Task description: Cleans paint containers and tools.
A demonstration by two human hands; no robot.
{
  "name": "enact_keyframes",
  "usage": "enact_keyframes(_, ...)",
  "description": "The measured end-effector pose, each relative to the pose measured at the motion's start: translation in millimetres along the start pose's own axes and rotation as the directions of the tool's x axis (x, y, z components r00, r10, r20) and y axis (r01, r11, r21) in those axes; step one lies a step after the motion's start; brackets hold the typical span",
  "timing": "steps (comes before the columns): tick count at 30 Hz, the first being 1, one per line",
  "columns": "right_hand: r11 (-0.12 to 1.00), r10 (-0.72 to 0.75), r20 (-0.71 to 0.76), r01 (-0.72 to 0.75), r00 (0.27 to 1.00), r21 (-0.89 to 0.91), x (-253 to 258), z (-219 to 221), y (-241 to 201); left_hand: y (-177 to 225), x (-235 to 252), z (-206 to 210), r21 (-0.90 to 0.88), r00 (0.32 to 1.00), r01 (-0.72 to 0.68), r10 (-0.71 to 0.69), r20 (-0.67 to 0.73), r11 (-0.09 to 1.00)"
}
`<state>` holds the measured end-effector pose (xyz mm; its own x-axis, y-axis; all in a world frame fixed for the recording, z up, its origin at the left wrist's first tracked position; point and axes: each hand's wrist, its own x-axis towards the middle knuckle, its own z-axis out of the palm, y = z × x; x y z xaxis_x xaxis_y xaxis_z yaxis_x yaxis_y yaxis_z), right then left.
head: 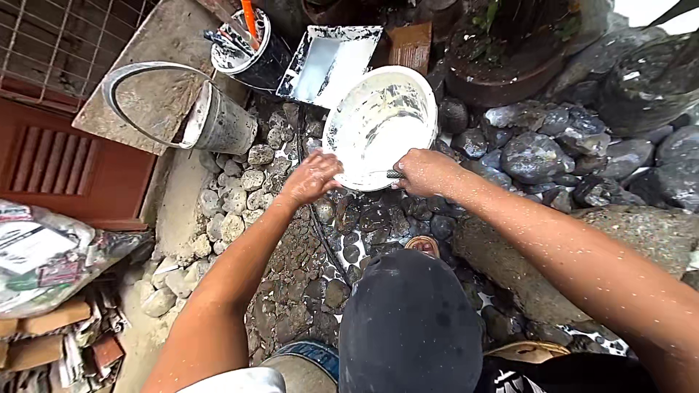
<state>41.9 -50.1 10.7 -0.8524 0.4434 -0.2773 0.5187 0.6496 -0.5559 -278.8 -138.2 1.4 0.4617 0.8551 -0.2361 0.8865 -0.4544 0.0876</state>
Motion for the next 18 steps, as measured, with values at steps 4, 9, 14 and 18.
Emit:
enact_keyframes(4, 0.999, -0.030, -0.015, 0.030, 0.999, 0.023, 3, -7, 16, 18, 8, -14, 0.037, 0.998, -0.032, 0.030, 0.047, 0.999)
enact_keyframes(9, 0.995, -0.097, 0.002, 0.097, 0.995, 0.013, -1, -21, 35, 24, 5, -8, -0.043, 0.999, -0.046, 0.047, 0.009, 0.998)
enact_keyframes(14, 0.999, -0.006, 0.017, 0.007, 1.000, -0.049, -9, -27, 19, 28, 10, -9, 0.008, 0.999, -0.016, 0.017, -0.035, 1.000)
enact_keyframes(18, 0.998, -0.005, -0.059, 0.008, 0.998, 0.063, -5, 10, -22, 83, 23, 10, -0.025, 0.973, 0.018, -0.024, -0.230, 1.000)
